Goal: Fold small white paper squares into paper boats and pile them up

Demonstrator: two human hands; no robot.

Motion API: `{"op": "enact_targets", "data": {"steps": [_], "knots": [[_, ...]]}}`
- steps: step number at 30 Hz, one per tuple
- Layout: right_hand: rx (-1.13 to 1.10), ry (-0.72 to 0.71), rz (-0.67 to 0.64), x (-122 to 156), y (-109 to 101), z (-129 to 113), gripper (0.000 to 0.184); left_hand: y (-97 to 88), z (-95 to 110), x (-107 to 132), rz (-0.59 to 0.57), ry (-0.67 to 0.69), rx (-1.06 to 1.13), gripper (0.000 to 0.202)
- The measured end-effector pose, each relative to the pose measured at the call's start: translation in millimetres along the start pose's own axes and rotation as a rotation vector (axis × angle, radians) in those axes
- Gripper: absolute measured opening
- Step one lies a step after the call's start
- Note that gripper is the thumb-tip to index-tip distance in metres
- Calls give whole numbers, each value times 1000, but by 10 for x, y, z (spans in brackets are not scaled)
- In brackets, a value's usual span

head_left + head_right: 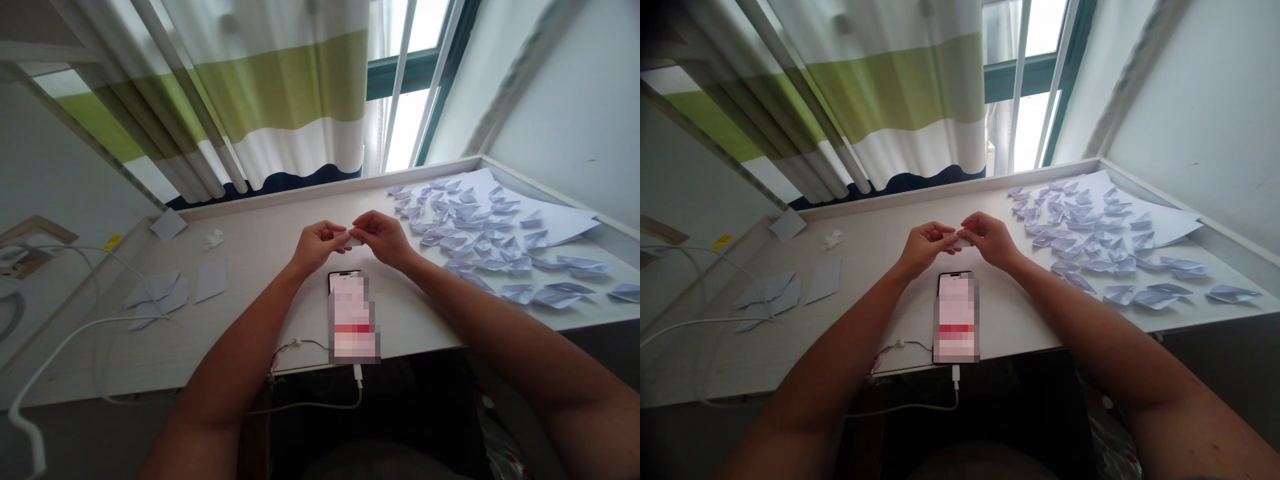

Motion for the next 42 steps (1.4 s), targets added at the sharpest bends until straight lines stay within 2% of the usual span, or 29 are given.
{"op": "enact_targets", "data": {"steps": [5,9,14,21,33,39,42], "knots": [[-108,23,-45,-25,9,-1,52,10,-11,1,91,54,23,42],[-133,39,-133,-26,2,-23,52,24,3,16,134,34,45,43],[-161,76,-142,-25,-11,-23,49,28,21,29,126,0,41,42],[-196,115,-143,-34,-19,-14,46,10,-21,-3,84,35,61,45],[-223,133,-146,-46,-30,20,33,35,30,19,58,23,45,29],[-260,166,-171,-38,-26,7,40,32,0,7,47,4,40,32],[-246,138,-149,-38,-31,-9,45,39,-12,6,42,-15,51,32]]}}
Point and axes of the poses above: each hand's wrist, its own x-axis away from the middle knuckle, its own y-axis out of the palm, z = x × y, the point moved 1 cm from there along -x, towards the middle knuckle, and after that the axes turned 11 degrees about x, right-handed, at the moved point
